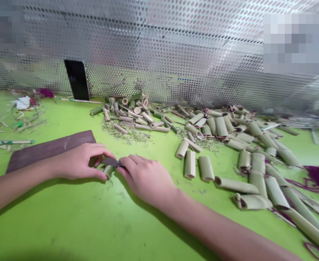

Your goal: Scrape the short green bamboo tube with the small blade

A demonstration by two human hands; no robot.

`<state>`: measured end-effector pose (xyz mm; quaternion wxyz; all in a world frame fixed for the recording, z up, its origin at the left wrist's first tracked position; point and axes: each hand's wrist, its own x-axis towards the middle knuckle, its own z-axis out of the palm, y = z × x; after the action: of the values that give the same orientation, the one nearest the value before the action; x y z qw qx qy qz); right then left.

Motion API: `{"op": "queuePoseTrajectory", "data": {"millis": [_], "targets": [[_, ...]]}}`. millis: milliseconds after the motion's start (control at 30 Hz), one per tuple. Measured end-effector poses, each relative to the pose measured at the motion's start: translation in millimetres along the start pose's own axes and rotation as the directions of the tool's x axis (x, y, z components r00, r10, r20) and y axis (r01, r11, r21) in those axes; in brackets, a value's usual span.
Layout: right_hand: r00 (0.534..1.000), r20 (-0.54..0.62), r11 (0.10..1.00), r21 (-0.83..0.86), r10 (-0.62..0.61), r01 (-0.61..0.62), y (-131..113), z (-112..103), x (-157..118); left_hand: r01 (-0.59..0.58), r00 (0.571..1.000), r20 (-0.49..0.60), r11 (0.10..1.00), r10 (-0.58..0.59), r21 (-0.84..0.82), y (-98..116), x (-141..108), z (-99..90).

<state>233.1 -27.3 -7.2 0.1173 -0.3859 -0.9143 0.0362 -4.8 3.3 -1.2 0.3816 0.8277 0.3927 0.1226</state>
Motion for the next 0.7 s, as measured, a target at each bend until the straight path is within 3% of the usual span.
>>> {"op": "queuePoseTrajectory", "data": {"millis": [700], "targets": [[1.0,0.002,0.999,0.028,0.018,-0.018,-2.5,-0.7,-0.7,-0.025,1.0,0.006,0.999,0.025,0.039,0.5,-0.5,0.3]]}}
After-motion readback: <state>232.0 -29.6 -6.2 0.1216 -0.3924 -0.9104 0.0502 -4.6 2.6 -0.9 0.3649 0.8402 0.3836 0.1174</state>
